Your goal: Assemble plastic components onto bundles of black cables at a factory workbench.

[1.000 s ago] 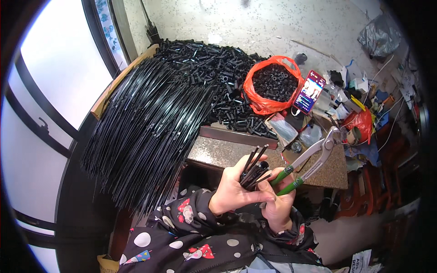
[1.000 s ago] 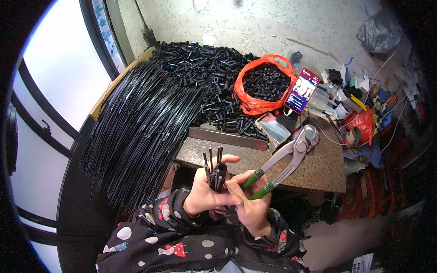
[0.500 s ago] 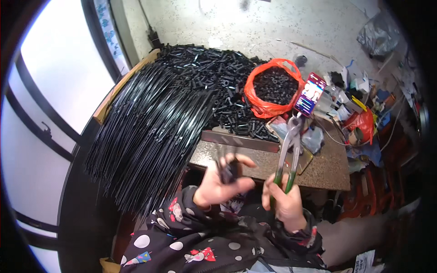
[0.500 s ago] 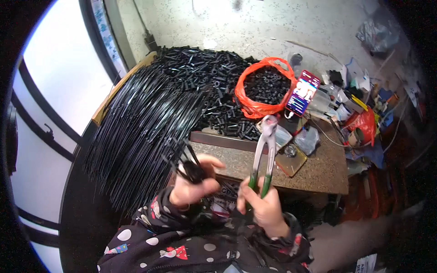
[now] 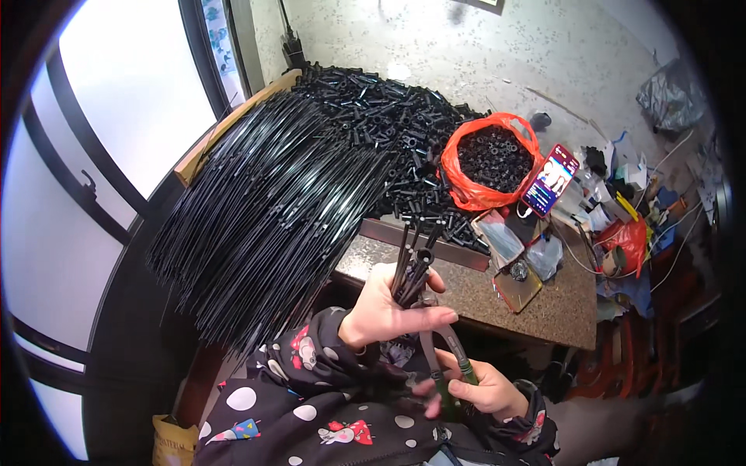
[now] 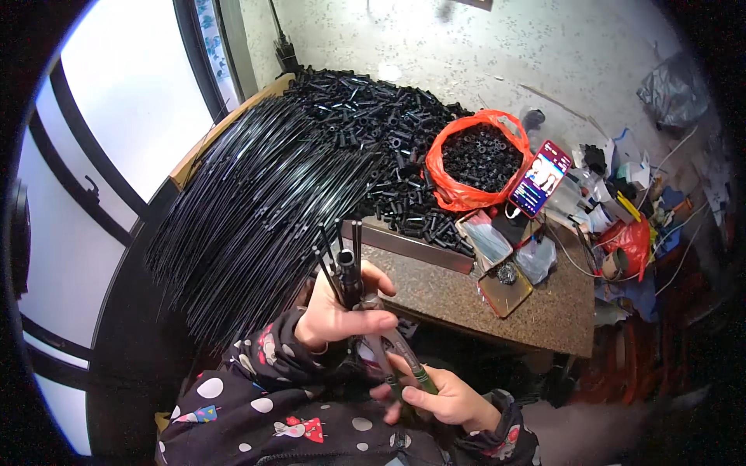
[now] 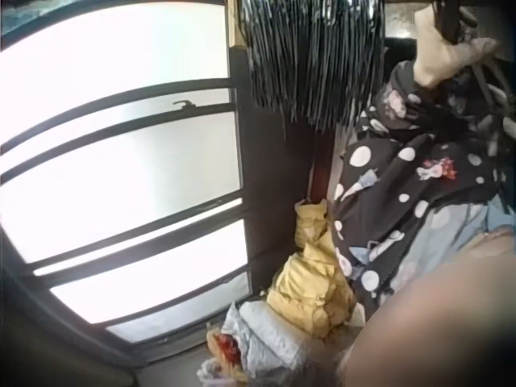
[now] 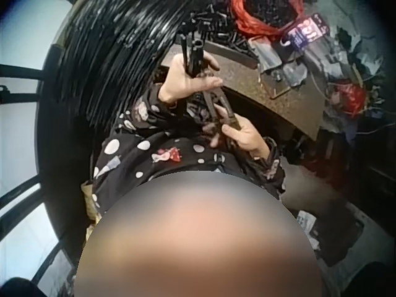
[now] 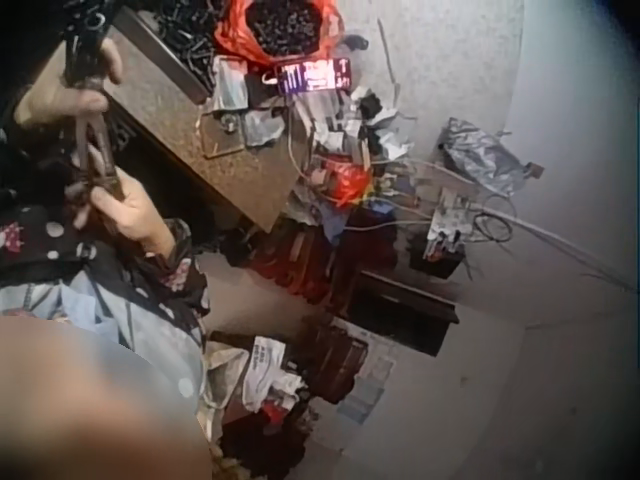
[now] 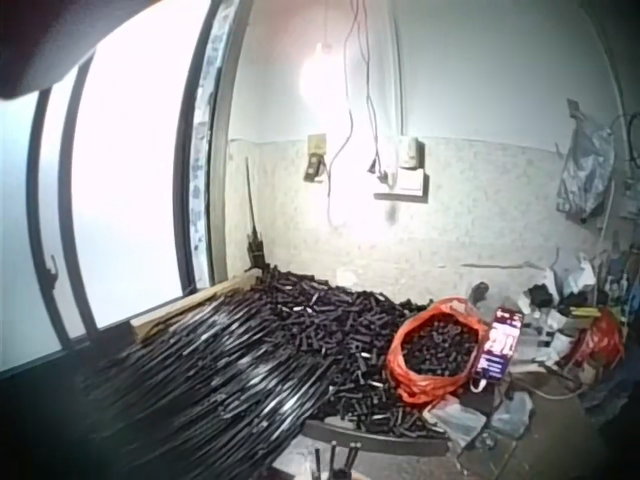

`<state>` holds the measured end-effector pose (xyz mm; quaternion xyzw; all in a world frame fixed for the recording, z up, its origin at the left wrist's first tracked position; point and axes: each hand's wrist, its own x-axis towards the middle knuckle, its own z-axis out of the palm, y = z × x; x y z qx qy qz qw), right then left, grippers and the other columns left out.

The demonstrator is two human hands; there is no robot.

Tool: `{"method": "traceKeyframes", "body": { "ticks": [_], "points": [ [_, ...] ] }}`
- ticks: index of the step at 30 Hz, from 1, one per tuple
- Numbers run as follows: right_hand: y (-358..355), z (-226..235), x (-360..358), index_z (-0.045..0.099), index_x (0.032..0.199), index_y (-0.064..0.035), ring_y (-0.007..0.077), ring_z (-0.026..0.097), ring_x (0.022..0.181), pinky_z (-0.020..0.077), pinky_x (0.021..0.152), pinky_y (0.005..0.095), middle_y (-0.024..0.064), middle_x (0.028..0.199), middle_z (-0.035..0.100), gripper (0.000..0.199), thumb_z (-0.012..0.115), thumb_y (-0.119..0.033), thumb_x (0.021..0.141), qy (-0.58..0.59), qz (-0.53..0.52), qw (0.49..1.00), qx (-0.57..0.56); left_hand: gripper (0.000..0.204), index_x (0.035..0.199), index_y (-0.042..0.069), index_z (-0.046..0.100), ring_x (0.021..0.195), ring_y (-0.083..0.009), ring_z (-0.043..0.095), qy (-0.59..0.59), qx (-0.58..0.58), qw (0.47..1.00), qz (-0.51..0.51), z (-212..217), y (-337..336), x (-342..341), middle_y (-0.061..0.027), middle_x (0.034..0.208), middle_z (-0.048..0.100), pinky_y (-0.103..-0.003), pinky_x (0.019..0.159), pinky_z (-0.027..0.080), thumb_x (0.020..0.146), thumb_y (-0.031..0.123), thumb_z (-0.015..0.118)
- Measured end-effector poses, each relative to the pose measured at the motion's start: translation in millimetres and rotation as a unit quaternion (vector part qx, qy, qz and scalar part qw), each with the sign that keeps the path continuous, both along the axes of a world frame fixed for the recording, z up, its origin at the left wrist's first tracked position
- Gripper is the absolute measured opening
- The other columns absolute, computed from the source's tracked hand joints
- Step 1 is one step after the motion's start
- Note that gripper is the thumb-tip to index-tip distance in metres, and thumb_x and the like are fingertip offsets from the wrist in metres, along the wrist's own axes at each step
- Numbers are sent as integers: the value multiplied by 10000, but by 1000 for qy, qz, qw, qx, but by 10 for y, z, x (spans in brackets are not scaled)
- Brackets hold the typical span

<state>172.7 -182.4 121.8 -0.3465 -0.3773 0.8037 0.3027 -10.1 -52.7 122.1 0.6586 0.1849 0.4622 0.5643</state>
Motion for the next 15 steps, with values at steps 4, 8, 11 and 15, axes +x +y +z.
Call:
{"method": "traceKeyframes", "body": {
  "ticks": [4, 8, 11, 15],
  "points": [
    [-5, 62, 96, 315, 1326, -4, 175, 578, 745, 469, 706, 296, 141, 908, 584, 467, 463, -162, 912, -69, -14, 996, -50, 218, 775, 17, 558, 558, -4, 462, -21, -110, 994, 7, -16, -58, 76, 41, 606, 530, -168, 485, 364, 701, 92, 749],
    [-27, 33, 127, 407, 1245, -1, 138, 544, 644, 470, 606, 279, 97, 789, 572, 374, 474, -142, 904, -134, 7, 991, -9, 197, 754, 35, 544, 550, -5, 422, 3, -45, 998, 45, -182, -26, 134, 56, 599, 504, -185, 474, 351, 709, 87, 728],
    [-49, 78, 9, 470, 1159, 9, 86, 525, 554, 448, 532, 233, 25, 666, 559, 288, 474, -96, 890, -488, -75, 815, 304, 201, 758, 43, 546, 551, -1, 393, -1, 52, 996, 72, -168, 23, 155, 68, 596, 481, -190, 472, 342, 702, 90, 733],
    [-65, 119, -121, 460, 1177, 32, 77, 547, 597, 457, 578, 229, 33, 706, 585, 315, 483, -90, 887, -337, -119, 914, 191, 214, 764, 45, 544, 553, 4, 384, -19, 20, 999, 21, -83, 37, 133, 75, 598, 461, -182, 472, 327, 689, 76, 742]
  ]
}}
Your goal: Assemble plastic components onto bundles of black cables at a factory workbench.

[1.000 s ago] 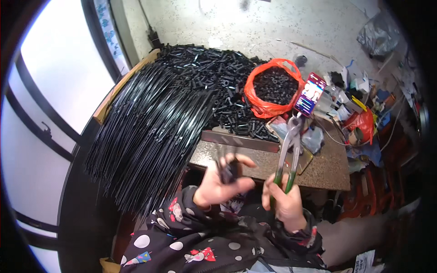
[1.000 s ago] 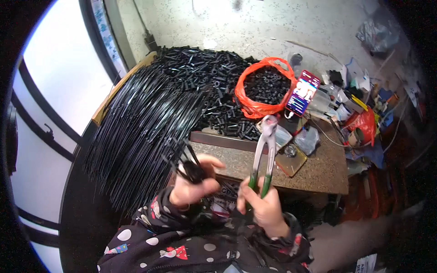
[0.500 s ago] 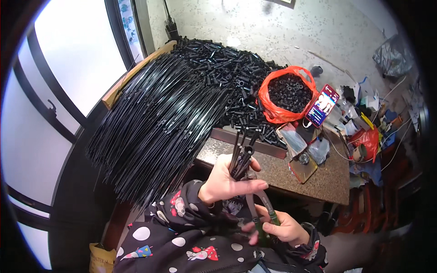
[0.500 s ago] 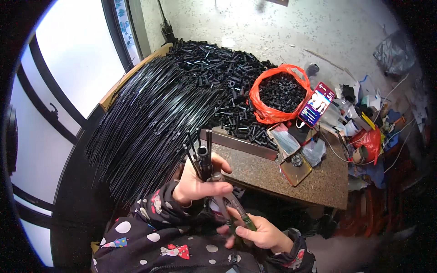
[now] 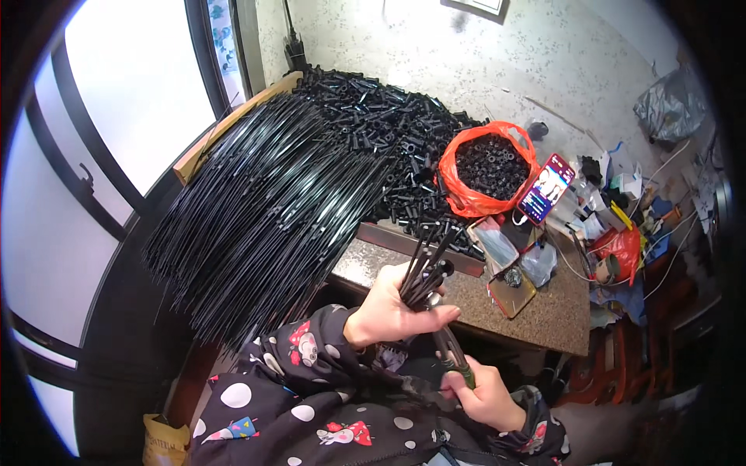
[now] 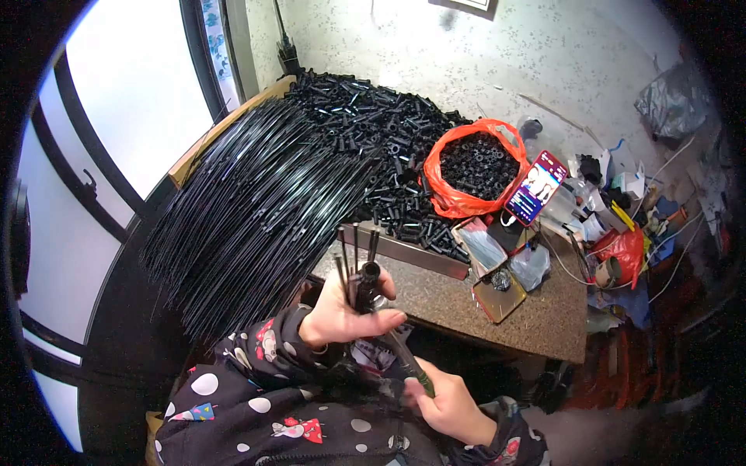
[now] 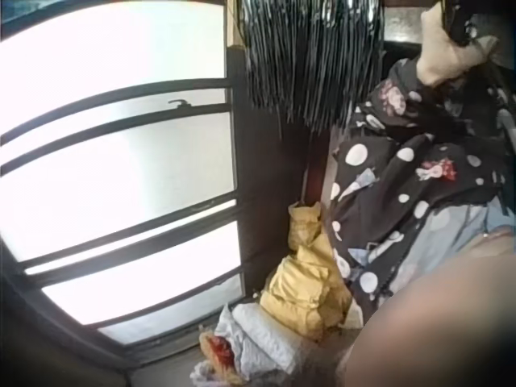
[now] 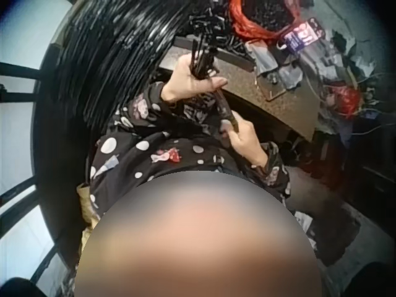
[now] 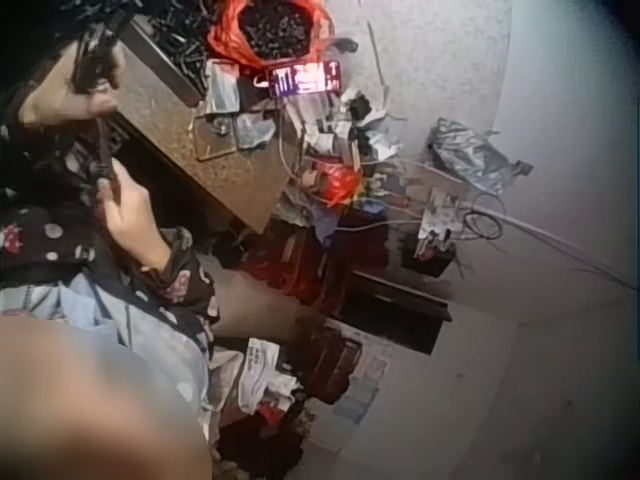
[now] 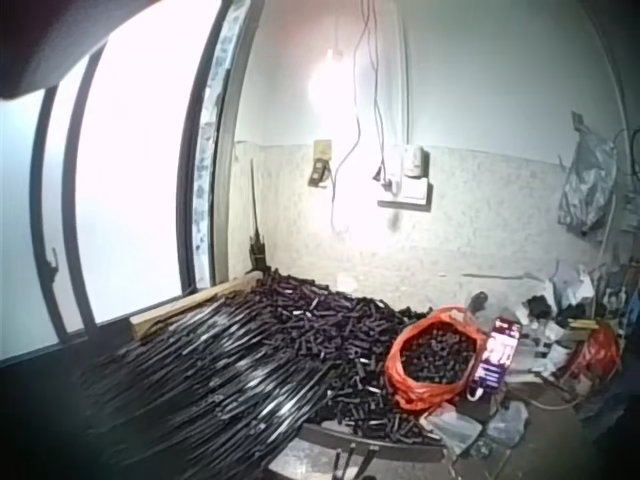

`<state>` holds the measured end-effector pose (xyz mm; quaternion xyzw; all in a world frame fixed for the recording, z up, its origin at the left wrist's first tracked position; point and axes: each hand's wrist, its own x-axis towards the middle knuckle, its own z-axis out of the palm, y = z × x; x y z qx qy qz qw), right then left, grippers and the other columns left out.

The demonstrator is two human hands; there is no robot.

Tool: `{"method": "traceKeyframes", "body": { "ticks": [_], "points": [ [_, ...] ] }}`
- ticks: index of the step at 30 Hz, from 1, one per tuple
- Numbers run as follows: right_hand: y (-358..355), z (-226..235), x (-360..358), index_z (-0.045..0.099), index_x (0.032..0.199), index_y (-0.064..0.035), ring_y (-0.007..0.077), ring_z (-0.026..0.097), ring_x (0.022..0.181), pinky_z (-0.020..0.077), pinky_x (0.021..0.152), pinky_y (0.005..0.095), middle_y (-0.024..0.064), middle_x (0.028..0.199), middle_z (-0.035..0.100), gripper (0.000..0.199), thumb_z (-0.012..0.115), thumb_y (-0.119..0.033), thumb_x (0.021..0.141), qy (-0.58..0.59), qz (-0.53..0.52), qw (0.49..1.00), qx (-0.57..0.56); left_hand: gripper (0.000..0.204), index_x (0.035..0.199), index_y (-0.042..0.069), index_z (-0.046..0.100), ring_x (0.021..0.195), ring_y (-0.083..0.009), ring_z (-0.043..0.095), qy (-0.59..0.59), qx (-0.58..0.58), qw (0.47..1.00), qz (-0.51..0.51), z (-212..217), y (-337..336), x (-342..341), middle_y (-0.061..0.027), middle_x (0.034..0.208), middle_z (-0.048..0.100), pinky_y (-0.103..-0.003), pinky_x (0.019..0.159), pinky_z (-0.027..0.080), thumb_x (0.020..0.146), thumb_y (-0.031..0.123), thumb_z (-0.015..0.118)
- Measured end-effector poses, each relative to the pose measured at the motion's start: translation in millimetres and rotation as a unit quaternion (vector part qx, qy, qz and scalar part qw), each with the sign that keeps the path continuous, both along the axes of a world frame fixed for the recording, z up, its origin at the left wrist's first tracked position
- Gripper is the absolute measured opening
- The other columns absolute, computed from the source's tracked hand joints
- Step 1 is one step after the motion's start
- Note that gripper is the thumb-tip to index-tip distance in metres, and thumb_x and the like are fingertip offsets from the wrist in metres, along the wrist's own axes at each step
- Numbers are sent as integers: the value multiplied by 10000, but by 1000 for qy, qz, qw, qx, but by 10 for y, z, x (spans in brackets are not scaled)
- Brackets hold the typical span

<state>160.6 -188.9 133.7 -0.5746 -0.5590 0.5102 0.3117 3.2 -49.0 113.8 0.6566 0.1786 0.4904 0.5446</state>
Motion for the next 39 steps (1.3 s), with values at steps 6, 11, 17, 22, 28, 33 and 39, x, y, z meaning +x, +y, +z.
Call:
{"method": "traceKeyframes", "body": {
  "ticks": [6, 11, 17, 22, 28, 33, 39],
  "points": [
    [67, -264, -78, 387, 1282, 27, 87, 550, 578, 458, 561, 232, 55, 733, 583, 424, 481, -94, 887, -60, -15, 972, 225, 265, 759, 36, 541, 573, -6, 412, -46, -33, 998, 3, 262, -80, 1, 60, 626, 477, -177, 484, 338, 649, 82, 777],
    [47, -273, -188, 468, 1182, 39, 99, 537, 531, 442, 509, 233, 50, 665, 569, 337, 499, -107, 881, -110, -39, 961, 251, 252, 761, 34, 542, 554, -1, 409, -40, -9, 994, 97, 109, -143, 63, 59, 622, 488, -174, 476, 346, 653, 100, 760],
    [-45, -343, -153, 446, 1230, 15, 325, 607, 936, 480, 768, 317, 228, 1048, 580, 419, 552, -45, 829, -77, -74, 990, 94, 270, 778, 37, 534, 551, -13, 405, -56, -45, 995, 65, 244, -185, 79, 53, 610, 485, -181, 467, 344, 656, 108, 764],
    [-48, -283, -180, 451, 1229, 7, 273, 633, 863, 474, 738, 297, 210, 967, 610, 396, 537, -93, 856, -93, -52, 981, 164, 261, 770, 30, 520, 535, -10, 391, -66, 30, 994, 83, 163, -170, 94, 58, 589, 460, -187, 451, 324, 664, 90, 751],
    [-49, -334, -114, 538, 1011, 2, 74, 515, 523, 428, 506, 218, 16, 631, 547, 180, 516, -95, 860, -52, -76, 981, 171, 327, 953, -5, 540, 615, -19, 503, -32, 54, 993, 101, 253, -279, 57, -13, 713, 594, -196, 547, 439, 706, 96, 729],
    [350, -705, 517, 574, 1019, 8, 184, 559, 716, 442, 673, 298, 98, 792, 589, 254, 576, -142, 815, -173, -104, 953, 224, 586, 1186, -2, 391, 752, -304, 630, 21, 110, 987, 117, 251, -390, 55, -182, 877, 604, -329, 625, 493, 706, 109, 709],
    [585, -1383, 868, 573, 893, 43, 350, 556, 875, 440, 791, 402, 188, 879, 579, 231, 596, -149, 767, -333, -115, 894, 277, 531, 1136, 16, 451, 603, -246, 575, 39, 211, 961, 174, 260, -518, 103, -108, 730, 557, -295, 570, 455, 657, 6, 681]
  ]
}}
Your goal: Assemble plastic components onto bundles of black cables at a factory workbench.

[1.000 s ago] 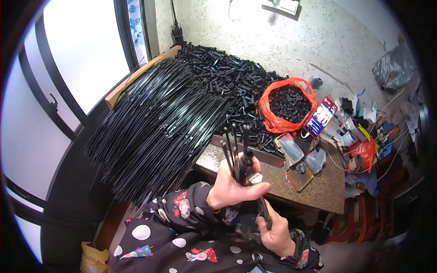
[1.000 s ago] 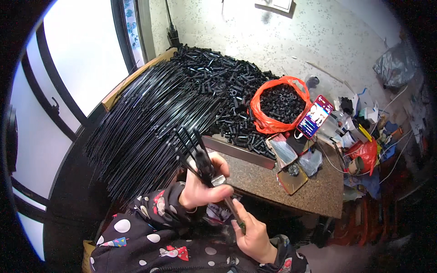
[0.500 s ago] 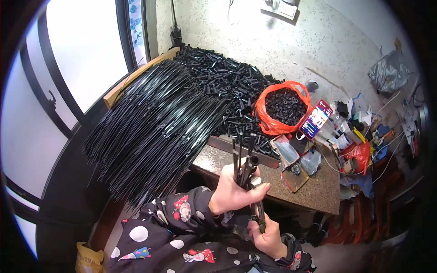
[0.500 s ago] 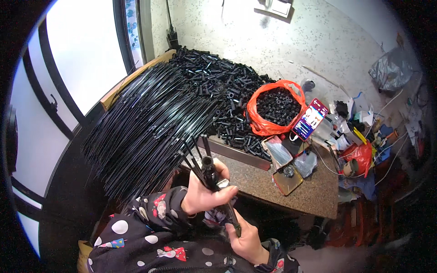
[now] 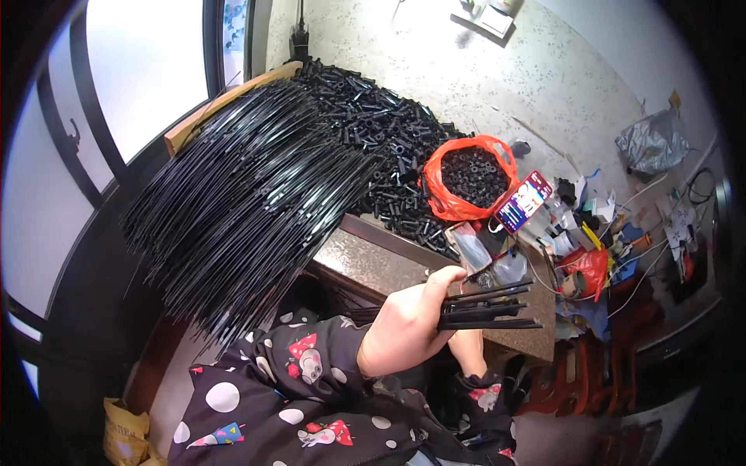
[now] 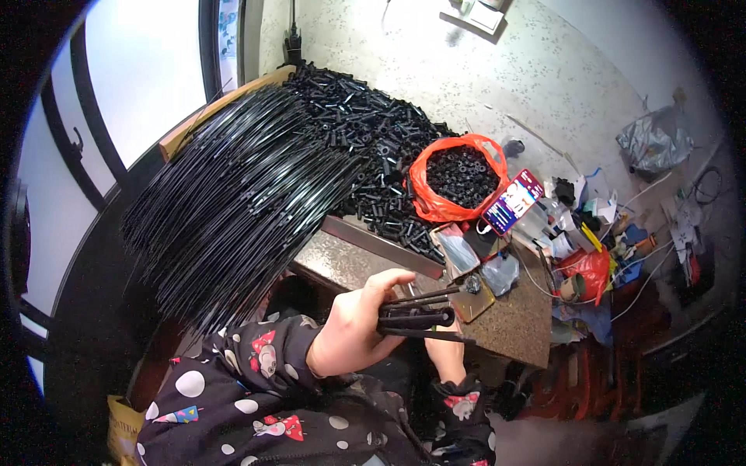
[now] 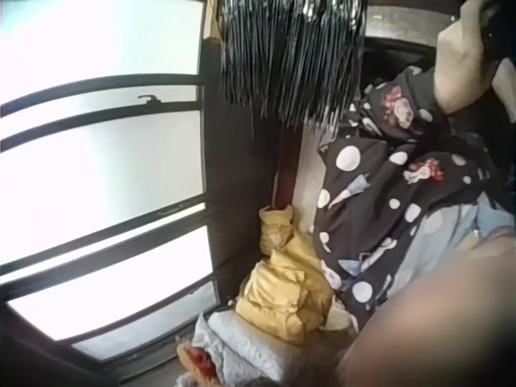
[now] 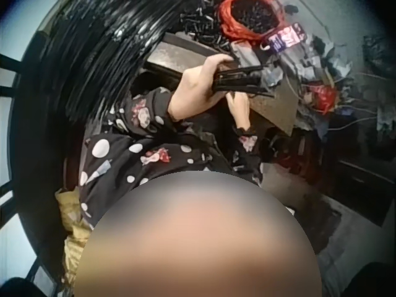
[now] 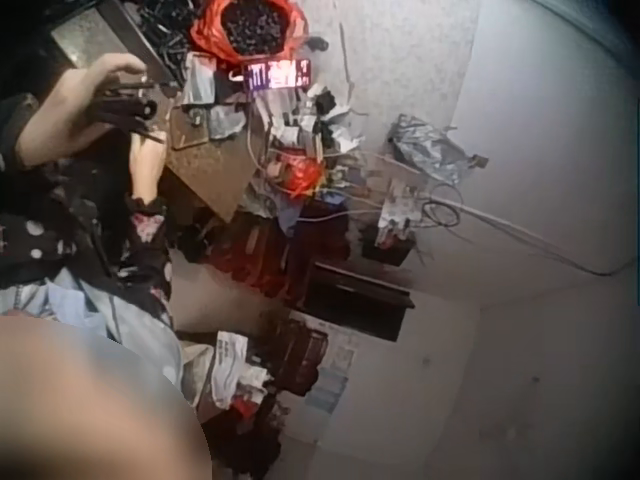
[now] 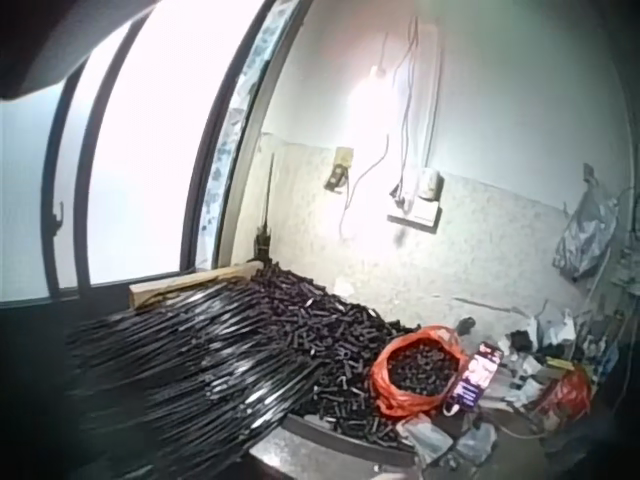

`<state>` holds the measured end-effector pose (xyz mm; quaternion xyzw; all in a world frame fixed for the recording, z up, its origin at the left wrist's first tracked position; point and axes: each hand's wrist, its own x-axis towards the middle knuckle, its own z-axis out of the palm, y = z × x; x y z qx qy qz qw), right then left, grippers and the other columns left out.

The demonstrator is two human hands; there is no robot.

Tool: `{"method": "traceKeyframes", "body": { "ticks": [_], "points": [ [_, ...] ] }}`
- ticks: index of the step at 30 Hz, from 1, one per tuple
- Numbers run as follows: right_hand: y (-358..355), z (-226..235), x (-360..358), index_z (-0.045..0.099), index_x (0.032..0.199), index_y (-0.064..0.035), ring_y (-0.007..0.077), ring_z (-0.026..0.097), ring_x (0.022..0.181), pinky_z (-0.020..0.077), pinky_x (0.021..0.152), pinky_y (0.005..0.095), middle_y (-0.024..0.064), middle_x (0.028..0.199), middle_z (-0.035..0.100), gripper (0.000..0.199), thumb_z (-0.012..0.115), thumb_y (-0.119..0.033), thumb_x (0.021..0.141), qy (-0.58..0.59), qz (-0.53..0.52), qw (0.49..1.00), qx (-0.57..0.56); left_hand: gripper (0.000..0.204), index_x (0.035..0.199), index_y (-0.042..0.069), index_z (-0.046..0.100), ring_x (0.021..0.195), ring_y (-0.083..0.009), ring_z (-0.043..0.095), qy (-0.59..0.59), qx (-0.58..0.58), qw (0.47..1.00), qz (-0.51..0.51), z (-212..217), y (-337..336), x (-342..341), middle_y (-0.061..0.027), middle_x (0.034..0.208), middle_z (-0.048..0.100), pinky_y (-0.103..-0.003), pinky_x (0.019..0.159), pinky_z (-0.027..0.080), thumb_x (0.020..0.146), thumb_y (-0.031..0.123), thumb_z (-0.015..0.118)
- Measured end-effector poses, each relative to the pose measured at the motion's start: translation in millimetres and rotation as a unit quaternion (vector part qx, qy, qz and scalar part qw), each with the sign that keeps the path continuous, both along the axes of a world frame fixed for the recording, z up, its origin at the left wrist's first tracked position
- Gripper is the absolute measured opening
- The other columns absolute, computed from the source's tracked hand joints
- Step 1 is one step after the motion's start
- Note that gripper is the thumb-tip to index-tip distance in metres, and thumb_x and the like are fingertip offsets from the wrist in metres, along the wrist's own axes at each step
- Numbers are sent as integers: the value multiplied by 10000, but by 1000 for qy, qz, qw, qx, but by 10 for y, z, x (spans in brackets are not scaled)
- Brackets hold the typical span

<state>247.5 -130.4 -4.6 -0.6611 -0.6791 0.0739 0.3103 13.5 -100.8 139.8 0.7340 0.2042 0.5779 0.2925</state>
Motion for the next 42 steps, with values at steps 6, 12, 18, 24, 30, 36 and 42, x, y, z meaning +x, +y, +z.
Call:
{"method": "traceKeyframes", "body": {
  "ticks": [6, 12, 18, 24, 30, 36, 42],
  "points": [
    [57, -163, -17, 515, 986, 13, 343, 486, 904, 418, 761, 419, 159, 913, 500, 375, 631, -266, 764, -167, -115, 979, -30, 218, 851, 11, 510, 513, -140, 455, 54, -48, 987, -142, 121, 187, -379, -74, 642, 495, -258, 490, 358, 708, 8, 674],
    [-69, -155, 180, 529, 1053, 17, 334, 470, 903, 408, 755, 421, 144, 936, 496, 420, 644, -241, 743, -191, -116, 975, 13, 174, 763, 101, 386, 432, -61, 315, -352, -192, 854, -332, 310, 673, -859, 39, 568, 349, -218, 403, 289, 905, 136, 480],
    [-200, 499, -182, 408, 1259, -44, 261, 398, 1184, 367, 956, 378, 135, 1244, 435, 822, 778, -382, 608, 369, 191, 904, 98, 291, 698, 102, 394, 492, -78, 331, -614, -262, 651, -362, 11, 846, -913, 33, 586, 307, -226, 524, 352, 895, 280, 515],
    [-781, 1333, 8, 449, 1126, -32, 71, 376, 592, 363, 547, 191, -18, 648, 372, 542, 591, -445, 807, 590, 165, 639, 465, 342, 679, 60, 526, 755, -238, 563, -485, -584, 618, -204, -1240, 314, -169, -80, 713, 576, -381, 794, 443, 885, 331, 492],
    [-580, 1552, -352, 459, 956, -43, 60, 321, 535, 264, 472, 197, -19, 659, 369, 548, 434, -577, 837, 530, 6, 709, 465, 285, 867, 37, 585, 777, -282, 573, -178, -877, 373, -243, -2597, 102, 113, -106, 822, 610, -418, 771, 467, 783, 306, 545],
    [-336, 1144, -857, 490, 853, -20, 110, 474, 645, 391, 583, 232, 44, 745, 515, 239, 666, -173, 798, 568, 18, 762, 310, 404, 848, 64, 647, 570, -244, 581, 302, -743, 554, -222, -2919, 119, 47, -79, 696, 636, -369, 513, 484, 794, 453, 550],
    [-233, 1046, -741, 509, 914, 1, 159, 509, 740, 418, 730, 286, 73, 800, 531, 306, 658, -239, 796, 679, 118, 717, 102, 235, 948, -29, 623, 745, -199, 625, 211, -270, 918, -199, -1186, 453, 148, -121, 816, 654, -283, 668, 481, 860, 176, 550]
  ]
}}
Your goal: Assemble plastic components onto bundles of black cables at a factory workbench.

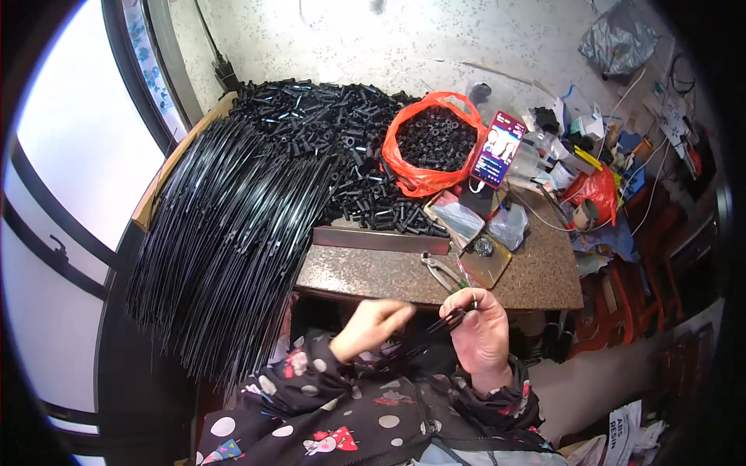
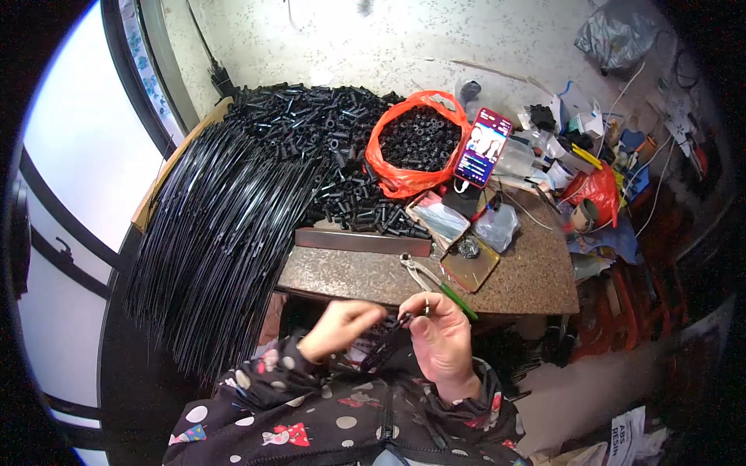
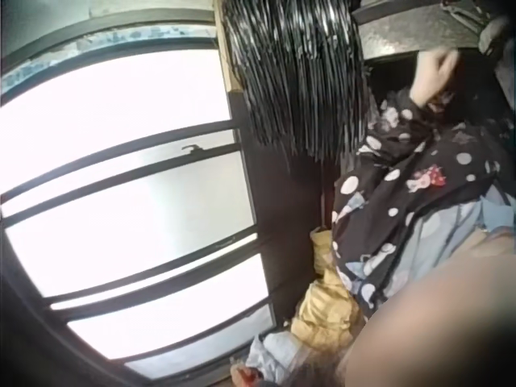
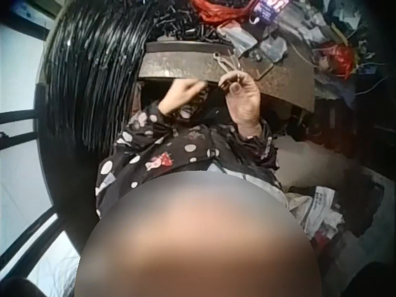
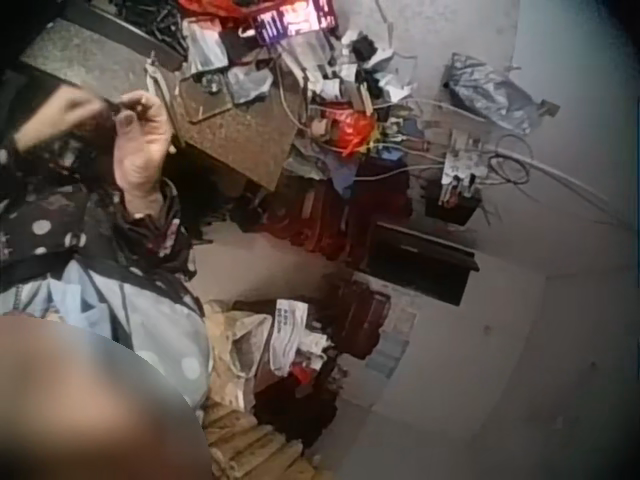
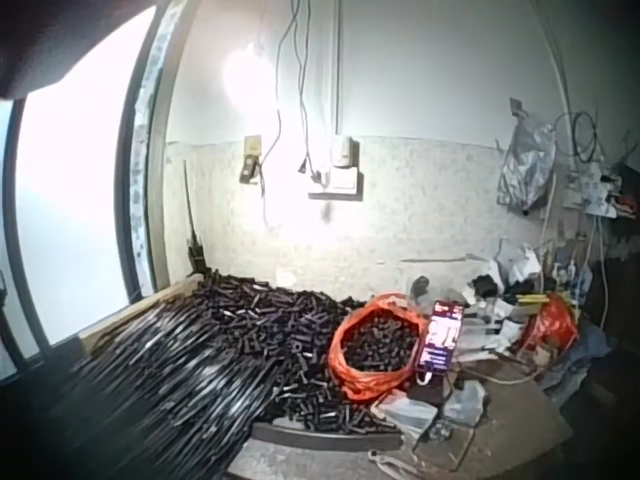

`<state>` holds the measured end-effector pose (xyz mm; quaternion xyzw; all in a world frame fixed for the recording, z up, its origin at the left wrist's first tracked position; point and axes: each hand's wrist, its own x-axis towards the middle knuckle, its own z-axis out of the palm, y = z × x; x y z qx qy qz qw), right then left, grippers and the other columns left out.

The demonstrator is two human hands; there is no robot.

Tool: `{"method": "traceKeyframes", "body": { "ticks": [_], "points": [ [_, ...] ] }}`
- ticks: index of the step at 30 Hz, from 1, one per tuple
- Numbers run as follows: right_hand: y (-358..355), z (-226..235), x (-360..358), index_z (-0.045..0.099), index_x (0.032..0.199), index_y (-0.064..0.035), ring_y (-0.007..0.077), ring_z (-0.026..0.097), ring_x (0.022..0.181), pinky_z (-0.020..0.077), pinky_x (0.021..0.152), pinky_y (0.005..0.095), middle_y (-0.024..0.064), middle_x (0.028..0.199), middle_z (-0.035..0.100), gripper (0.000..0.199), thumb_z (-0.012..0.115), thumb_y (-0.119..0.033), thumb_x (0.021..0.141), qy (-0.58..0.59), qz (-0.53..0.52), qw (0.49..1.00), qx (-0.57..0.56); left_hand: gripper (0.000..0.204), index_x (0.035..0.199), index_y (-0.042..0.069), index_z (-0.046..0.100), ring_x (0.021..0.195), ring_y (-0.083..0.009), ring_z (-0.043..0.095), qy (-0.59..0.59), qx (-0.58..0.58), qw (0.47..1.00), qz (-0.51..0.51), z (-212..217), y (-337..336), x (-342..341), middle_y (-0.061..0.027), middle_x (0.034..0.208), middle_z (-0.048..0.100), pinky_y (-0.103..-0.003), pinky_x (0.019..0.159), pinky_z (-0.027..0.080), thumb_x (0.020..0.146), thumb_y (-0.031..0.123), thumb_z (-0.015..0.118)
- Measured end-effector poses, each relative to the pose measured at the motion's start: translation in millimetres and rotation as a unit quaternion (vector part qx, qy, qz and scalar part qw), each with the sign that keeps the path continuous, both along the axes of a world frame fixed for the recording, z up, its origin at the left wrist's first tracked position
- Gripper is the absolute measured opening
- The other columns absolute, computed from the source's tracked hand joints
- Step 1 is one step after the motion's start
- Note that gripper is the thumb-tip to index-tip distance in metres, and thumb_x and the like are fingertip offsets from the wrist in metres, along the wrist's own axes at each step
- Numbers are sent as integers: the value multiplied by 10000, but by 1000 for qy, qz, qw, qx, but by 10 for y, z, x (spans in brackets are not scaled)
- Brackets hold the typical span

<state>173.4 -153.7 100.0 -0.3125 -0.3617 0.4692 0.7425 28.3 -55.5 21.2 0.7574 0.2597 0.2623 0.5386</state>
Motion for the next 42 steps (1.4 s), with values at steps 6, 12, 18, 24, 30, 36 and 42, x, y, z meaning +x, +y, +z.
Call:
{"method": "traceKeyframes", "body": {
  "ticks": [6, 12, 18, 24, 30, 36, 42],
  "points": [
    [166, 93, 29, 618, 908, 20, 142, 550, 880, 415, 811, 248, 79, 919, 595, 135, 645, -37, 788, -26, 85, 996, -3, 324, 1144, -18, 539, 807, -244, 609, -124, 186, 975, -10, 927, -94, -67, -149, 937, 597, -289, 705, 471, 827, 49, 538],
    [114, 137, -71, 613, 915, 30, 157, 562, 869, 442, 801, 258, 89, 911, 590, 156, 647, 34, 763, -156, -33, 986, 39, 317, 1078, -36, 566, 646, -255, 589, -121, 280, 947, 100, 873, -339, -17, -147, 814, 575, -286, 572, 476, 769, 20, 612],
    [90, 114, -111, 614, 902, 33, 191, 574, 845, 456, 793, 302, 120, 879, 592, 206, 672, -122, 779, -136, -40, 990, 27, 260, 1075, 15, 571, 817, -195, 581, -111, -20, 982, -152, 547, 40, -125, -138, 930, 586, -275, 709, 452, 815, 12, 559],
    [-19, 94, -160, 562, 930, 38, 252, 597, 911, 464, 829, 352, 190, 986, 601, 234, 657, -125, 793, -75, 7, 997, 0, 204, 957, 24, 595, 608, -240, 574, -88, 188, 969, -135, 434, 15, -185, -106, 714, 566, -300, 546, 460, 757, 33, 635],
    [-468, 79, 114, 470, 953, -19, 330, 632, 734, 520, 691, 438, 228, 850, 628, 371, 731, -138, 717, -136, 73, 983, 98, 150, 930, -26, 582, 677, -166, 613, -86, 169, 975, 112, 273, -32, -324, -101, 783, 606, -247, 606, 471, 796, -77, 537],
    [-560, 193, 60, 38, 1395, -24, 376, 638, 694, 540, 635, 452, 312, 779, 602, 720, 501, -263, 898, -126, 209, 943, 228, 139, 959, -81, 533, 688, -135, 596, -108, 61, 978, 165, 53, -185, -731, -127, 872, 581, -221, 628, 484, 858, -76, 439],
    [-349, 207, 168, 651, 792, -5, 296, 637, 787, 522, 681, 366, 162, 843, 646, 82, 616, -79, 780, -190, 322, 883, 285, 151, 943, -72, 565, 698, -183, 603, -118, 128, 977, 121, 48, -164, -830, -157, 850, 604, -254, 641, 489, 803, -83, 509]
  ]
}}
